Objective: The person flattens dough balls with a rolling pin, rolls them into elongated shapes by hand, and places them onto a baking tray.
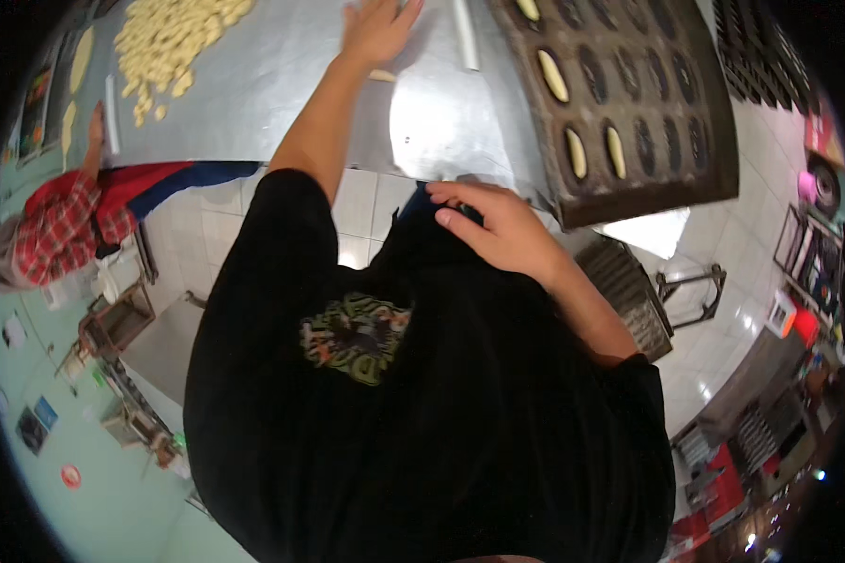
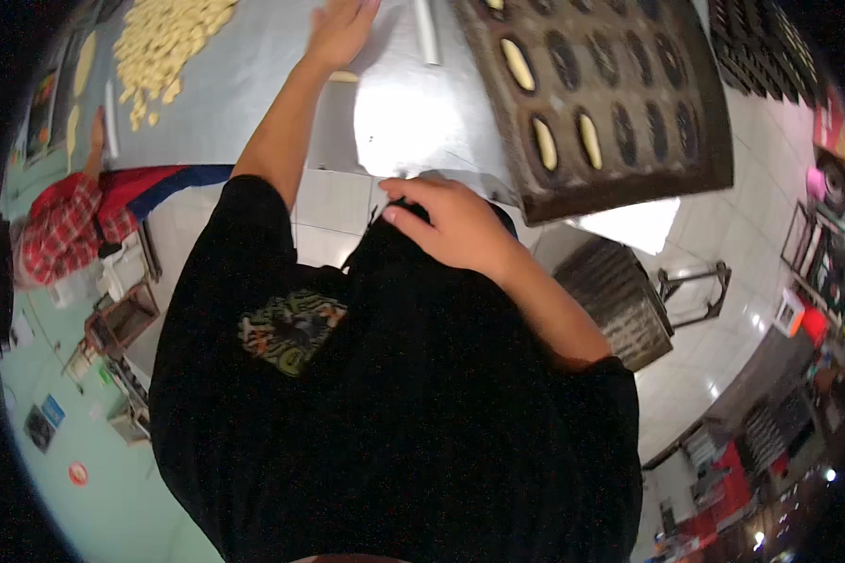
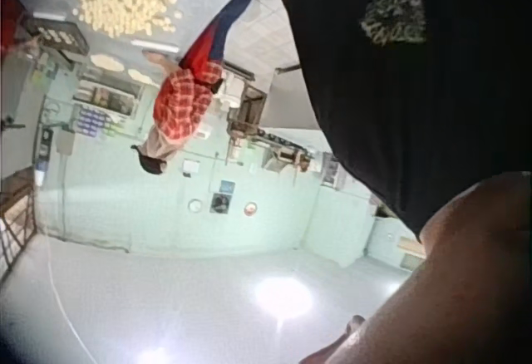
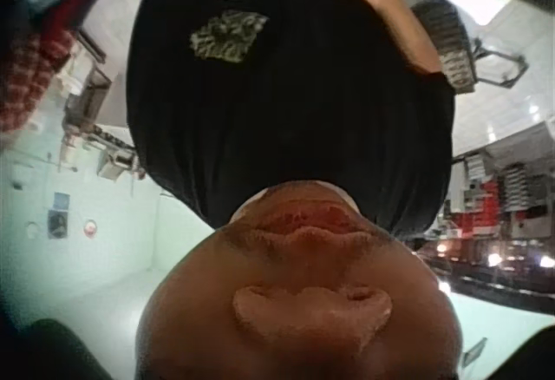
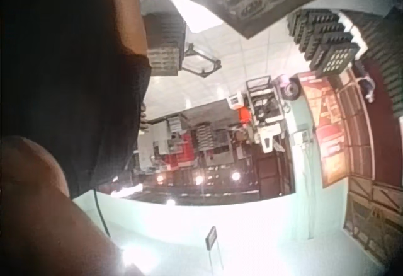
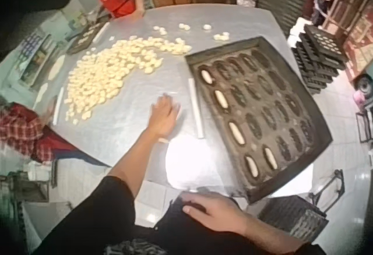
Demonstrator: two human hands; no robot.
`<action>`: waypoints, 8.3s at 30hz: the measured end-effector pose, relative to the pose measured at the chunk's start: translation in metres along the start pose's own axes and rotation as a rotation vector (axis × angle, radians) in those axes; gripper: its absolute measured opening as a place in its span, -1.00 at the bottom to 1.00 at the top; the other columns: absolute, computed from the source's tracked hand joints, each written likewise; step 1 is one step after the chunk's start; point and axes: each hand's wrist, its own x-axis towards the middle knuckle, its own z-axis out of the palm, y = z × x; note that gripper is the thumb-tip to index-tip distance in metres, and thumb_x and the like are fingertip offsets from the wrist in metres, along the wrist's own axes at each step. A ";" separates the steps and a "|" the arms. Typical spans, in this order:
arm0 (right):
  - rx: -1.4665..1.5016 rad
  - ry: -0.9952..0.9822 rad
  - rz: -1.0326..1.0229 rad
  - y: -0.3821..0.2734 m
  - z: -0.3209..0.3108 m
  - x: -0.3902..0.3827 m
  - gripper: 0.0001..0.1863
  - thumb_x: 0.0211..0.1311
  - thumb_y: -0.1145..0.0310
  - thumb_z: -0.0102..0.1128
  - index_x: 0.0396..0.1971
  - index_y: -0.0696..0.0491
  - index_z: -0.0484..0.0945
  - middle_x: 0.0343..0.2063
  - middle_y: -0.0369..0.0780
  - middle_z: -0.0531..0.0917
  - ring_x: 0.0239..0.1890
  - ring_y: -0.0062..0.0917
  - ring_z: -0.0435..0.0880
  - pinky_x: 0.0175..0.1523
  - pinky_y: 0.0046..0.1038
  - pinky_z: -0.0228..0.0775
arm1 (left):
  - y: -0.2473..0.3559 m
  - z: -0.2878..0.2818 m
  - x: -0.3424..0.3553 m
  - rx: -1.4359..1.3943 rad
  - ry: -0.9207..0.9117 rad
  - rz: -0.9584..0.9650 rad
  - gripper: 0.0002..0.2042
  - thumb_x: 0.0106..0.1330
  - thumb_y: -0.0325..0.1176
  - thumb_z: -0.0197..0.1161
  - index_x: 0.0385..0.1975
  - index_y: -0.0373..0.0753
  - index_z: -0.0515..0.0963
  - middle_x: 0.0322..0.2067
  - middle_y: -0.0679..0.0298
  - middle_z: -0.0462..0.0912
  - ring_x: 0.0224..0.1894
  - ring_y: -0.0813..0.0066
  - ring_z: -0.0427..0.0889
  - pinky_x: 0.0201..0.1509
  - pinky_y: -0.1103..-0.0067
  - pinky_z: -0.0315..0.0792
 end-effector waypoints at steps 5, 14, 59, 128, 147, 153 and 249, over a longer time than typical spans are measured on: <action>-0.491 0.195 -0.146 0.010 0.015 0.080 -0.66 0.15 0.34 0.25 -0.05 0.04 0.59 -0.22 -0.14 0.64 -0.16 -0.24 0.62 -0.02 -0.22 0.45 | -0.012 -0.056 -0.003 -0.779 0.018 -0.012 -0.35 0.54 0.06 -0.28 0.43 -0.32 0.04 0.41 -0.04 0.13 0.48 0.10 0.02 0.51 0.23 -0.13; -0.722 0.370 0.026 0.015 0.012 0.171 -0.89 0.10 0.35 0.27 -0.37 0.02 0.65 -0.34 -0.23 0.62 -0.21 -0.31 0.63 -0.09 -0.26 0.49 | -0.033 -0.091 -0.041 -0.916 0.114 -0.165 -0.38 0.55 0.05 -0.25 0.41 -0.31 0.11 0.23 0.08 0.46 0.26 0.29 0.39 0.32 0.37 0.20; -0.829 0.476 0.167 0.026 0.025 0.148 -0.47 0.12 0.61 0.05 0.16 0.06 0.43 0.17 -0.02 0.38 0.11 -0.08 0.44 0.19 -0.15 0.30 | -0.064 -0.057 0.138 -0.213 0.409 0.000 -0.70 0.20 -0.30 0.26 -0.16 -0.38 0.58 -0.30 -0.08 0.64 -0.25 0.00 0.63 -0.10 0.27 0.47; -1.052 0.553 0.069 0.058 0.085 0.171 -0.25 0.36 0.01 0.04 0.39 0.14 0.12 0.39 -0.06 0.21 0.42 -0.17 0.19 0.46 0.02 -0.14 | -0.074 -0.060 -0.088 0.098 -0.155 0.607 -0.19 0.23 0.08 0.19 0.41 -0.22 0.11 0.43 0.12 0.12 0.49 0.16 0.02 0.47 -0.01 -0.18; -0.443 0.022 -0.051 0.027 0.070 0.010 -0.58 0.39 0.13 0.06 0.08 0.10 0.55 0.09 -0.10 0.59 0.26 -0.22 0.44 0.43 -0.09 0.02 | 0.003 -0.035 -0.176 0.067 -0.118 0.187 -0.14 0.30 0.14 0.12 0.34 -0.51 0.11 0.40 -0.21 0.05 0.45 -0.17 0.02 0.45 0.02 -0.10; -0.201 0.045 0.075 0.017 0.052 -0.008 -0.61 0.37 0.18 0.08 0.06 0.09 0.55 -0.05 -0.06 0.65 0.05 -0.16 0.58 0.24 -0.19 0.29 | -0.002 -0.022 -0.075 0.191 0.001 0.248 -0.10 0.29 0.23 0.06 0.38 -0.46 0.06 0.41 -0.16 0.03 0.47 -0.07 -0.03 0.47 0.05 -0.16; -0.938 0.429 0.106 0.003 0.053 0.105 -0.57 0.17 0.26 0.26 0.08 -0.11 0.52 -0.04 -0.32 0.64 -0.08 -0.39 0.64 -0.04 -0.29 0.38 | -0.043 -0.084 -0.123 -0.130 -0.405 0.425 -0.50 0.18 -0.12 0.32 0.10 -0.19 0.51 0.09 0.16 0.52 0.14 0.23 0.49 0.35 0.18 0.17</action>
